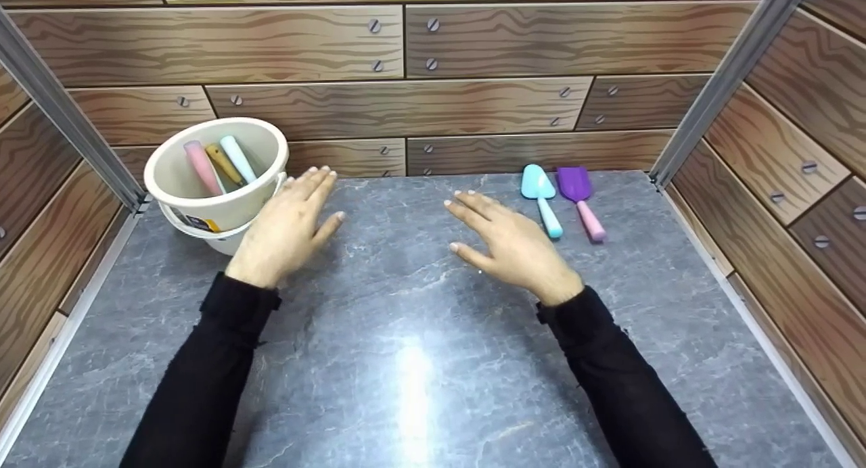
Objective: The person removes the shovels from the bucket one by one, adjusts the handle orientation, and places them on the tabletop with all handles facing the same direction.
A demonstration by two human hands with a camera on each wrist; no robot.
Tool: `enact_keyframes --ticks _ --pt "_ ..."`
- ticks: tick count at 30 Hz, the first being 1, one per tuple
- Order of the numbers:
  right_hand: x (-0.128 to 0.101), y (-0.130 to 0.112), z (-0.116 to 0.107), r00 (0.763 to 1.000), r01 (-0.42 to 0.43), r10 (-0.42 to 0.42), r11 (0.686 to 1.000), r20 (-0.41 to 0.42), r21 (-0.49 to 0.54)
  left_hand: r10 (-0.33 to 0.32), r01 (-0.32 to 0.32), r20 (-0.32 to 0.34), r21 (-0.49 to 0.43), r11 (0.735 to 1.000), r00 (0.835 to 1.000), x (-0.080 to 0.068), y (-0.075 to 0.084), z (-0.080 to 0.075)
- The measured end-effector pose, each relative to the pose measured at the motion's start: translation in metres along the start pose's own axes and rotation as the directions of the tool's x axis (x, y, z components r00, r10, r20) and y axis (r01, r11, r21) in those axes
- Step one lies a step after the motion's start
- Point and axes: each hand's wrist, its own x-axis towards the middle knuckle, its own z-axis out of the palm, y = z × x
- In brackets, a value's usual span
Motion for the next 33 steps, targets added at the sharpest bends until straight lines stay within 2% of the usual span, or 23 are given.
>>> enact_keyframes --ticks 12,16,25,29,33 --pt "0.000 -0.015 -0.005 0.999 0.036 -0.036 0.999 -0.003 -0.013 -0.043 0.042 0.038 0.015 0.999 0.998 0.005 -0.024 -0.032" --pt "0.000 -0.019 -0.005 0.998 0.058 -0.058 0.998 -0.007 -0.006 -0.054 0.053 0.035 0.019 0.998 0.998 0.007 -0.032 -0.041" --pt "-0.004 -0.026 -0.007 0.997 0.074 -0.074 0.997 0.000 -0.014 -0.090 0.089 0.073 0.009 0.996 0.993 0.014 -0.054 -0.057" --pt "-0.005 -0.027 -0.007 0.996 0.091 -0.091 0.996 0.000 -0.023 -0.134 0.133 0.114 0.014 0.991 0.984 0.016 -0.067 -0.066" --pt "-0.006 -0.029 -0.007 0.995 0.101 -0.101 0.994 0.004 -0.040 -0.186 0.184 0.166 0.025 0.983 0.968 0.018 -0.081 -0.074"
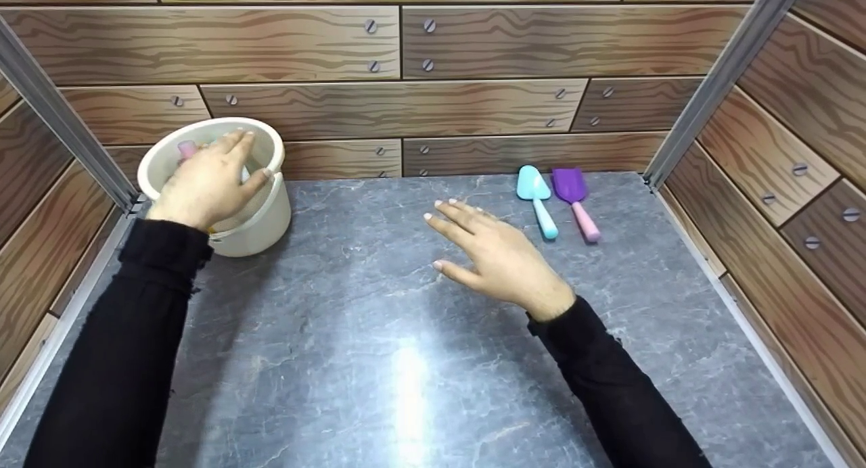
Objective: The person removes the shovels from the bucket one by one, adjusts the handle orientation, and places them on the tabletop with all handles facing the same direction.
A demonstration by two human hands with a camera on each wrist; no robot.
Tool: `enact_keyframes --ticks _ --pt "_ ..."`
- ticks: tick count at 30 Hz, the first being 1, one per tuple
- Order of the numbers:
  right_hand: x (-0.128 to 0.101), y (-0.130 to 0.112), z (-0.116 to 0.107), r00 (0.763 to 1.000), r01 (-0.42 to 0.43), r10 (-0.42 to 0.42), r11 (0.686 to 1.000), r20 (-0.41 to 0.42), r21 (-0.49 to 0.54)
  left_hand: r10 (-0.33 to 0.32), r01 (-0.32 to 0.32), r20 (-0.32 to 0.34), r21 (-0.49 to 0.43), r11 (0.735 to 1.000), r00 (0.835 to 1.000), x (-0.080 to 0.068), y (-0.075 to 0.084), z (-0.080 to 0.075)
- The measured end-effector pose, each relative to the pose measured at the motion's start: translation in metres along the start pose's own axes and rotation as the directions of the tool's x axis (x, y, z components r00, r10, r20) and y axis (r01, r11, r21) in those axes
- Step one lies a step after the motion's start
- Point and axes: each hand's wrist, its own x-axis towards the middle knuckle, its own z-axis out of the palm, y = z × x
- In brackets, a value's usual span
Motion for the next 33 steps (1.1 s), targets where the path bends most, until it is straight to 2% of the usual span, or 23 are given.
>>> enact_keyframes --ticks 6,18,33 --pt "0.000 -0.006 -0.002 1.000 0.011 -0.011 1.000 0.015 -0.008 -0.063 0.063 0.044 -0.004 0.998 0.997 0.002 -0.019 -0.009" --pt "0.000 -0.018 -0.005 0.998 0.044 -0.044 0.999 0.039 0.000 -0.120 0.119 0.070 0.022 0.993 0.990 0.004 -0.042 -0.017" --pt "0.000 -0.025 -0.002 0.995 0.077 -0.078 0.997 0.068 0.020 -0.180 0.176 0.124 0.048 0.983 0.976 0.004 -0.049 -0.031"
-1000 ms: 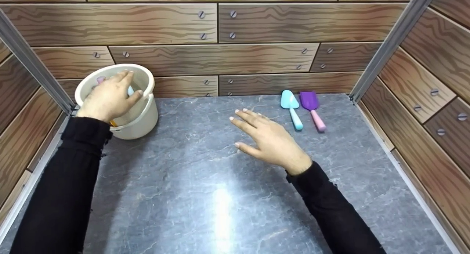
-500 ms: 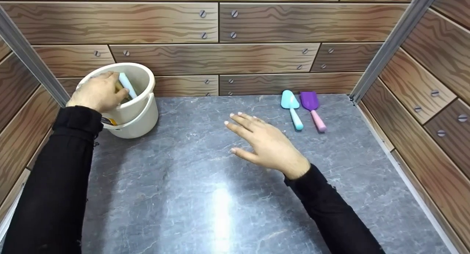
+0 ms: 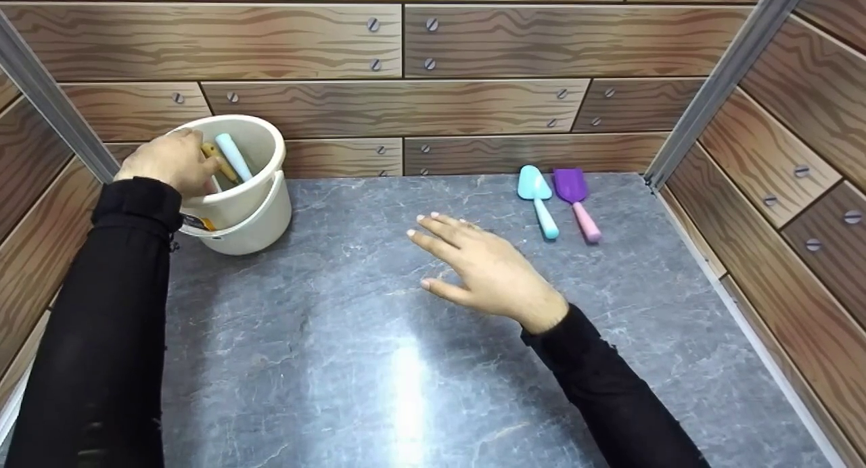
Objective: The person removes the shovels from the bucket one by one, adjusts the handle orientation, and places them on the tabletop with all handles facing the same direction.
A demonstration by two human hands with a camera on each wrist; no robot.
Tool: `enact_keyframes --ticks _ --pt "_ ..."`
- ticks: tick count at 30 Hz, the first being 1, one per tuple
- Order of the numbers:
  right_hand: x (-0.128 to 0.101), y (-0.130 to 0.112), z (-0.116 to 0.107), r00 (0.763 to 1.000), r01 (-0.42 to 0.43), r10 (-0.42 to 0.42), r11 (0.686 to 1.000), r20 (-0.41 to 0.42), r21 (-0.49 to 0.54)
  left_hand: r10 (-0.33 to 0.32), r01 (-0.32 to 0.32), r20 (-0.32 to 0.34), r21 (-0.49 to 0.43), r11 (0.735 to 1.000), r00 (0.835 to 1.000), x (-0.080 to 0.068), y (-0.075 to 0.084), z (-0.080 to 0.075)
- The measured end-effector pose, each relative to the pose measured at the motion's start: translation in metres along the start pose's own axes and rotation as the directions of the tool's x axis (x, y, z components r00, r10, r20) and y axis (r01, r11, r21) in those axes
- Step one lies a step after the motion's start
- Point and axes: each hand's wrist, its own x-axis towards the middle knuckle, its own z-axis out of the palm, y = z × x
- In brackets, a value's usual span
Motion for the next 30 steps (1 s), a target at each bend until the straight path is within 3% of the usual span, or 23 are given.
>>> enact_keyframes --ticks 10,16,22,30 --pt "-0.001 -0.001 -0.001 1.000 0.016 -0.016 1.000 -0.008 0.017 0.015 -0.018 -0.101 -0.028 0.999 0.995 -0.001 0.003 -0.005" --pt "-0.002 0.000 -0.002 0.999 0.025 -0.025 1.000 -0.025 0.008 0.027 -0.035 -0.067 -0.117 0.993 0.997 -0.001 0.009 -0.003" --pt "-0.002 0.000 -0.002 0.999 0.025 -0.024 1.000 -0.027 0.017 0.049 -0.055 -0.043 -0.140 0.989 0.998 0.003 0.008 0.000" --pt "-0.002 0.001 -0.001 0.999 0.032 -0.031 0.999 -0.037 0.012 0.037 -0.045 -0.047 -0.165 0.985 0.998 -0.002 0.011 -0.001"
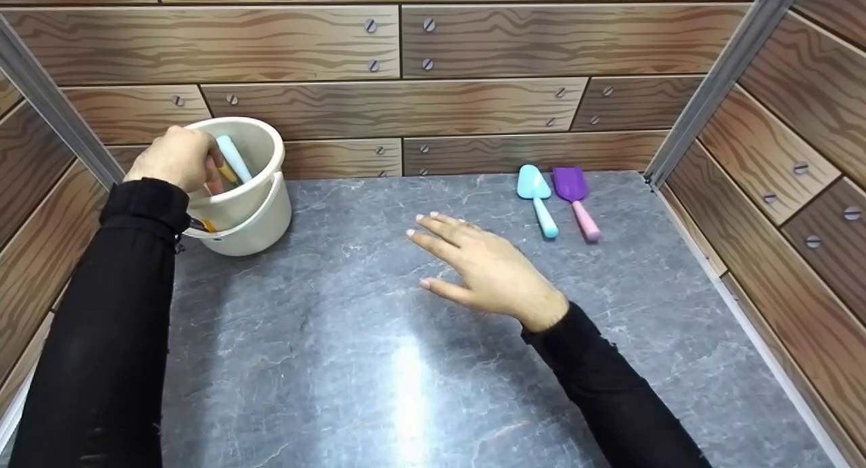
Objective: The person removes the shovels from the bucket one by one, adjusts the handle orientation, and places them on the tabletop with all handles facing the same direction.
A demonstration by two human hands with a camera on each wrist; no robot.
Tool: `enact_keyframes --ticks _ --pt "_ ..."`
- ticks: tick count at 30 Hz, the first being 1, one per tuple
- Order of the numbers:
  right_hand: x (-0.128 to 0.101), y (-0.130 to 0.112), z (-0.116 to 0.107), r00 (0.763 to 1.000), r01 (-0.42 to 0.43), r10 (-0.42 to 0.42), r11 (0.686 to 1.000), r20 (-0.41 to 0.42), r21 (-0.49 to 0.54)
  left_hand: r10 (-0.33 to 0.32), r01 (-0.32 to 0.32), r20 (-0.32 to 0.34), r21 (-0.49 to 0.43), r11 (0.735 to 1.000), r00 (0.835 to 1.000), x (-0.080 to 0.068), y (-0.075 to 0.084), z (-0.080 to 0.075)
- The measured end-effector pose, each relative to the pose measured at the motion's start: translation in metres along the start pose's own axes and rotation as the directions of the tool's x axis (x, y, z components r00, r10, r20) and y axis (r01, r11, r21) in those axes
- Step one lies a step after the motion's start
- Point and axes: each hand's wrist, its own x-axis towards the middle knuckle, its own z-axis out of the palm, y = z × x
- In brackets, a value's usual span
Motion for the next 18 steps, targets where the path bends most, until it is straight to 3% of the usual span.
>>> enact_keyframes --ticks 9,18 --pt "0.000 0.000 -0.001 1.000 -0.017 0.017 1.000 0.014 -0.006 0.012 -0.011 -0.036 0.028 1.000 0.999 -0.003 0.000 -0.004" --pt "0.000 0.002 -0.002 1.000 -0.023 0.023 1.000 0.009 -0.002 0.071 -0.060 -0.133 0.086 0.995 0.989 0.000 0.005 -0.015"
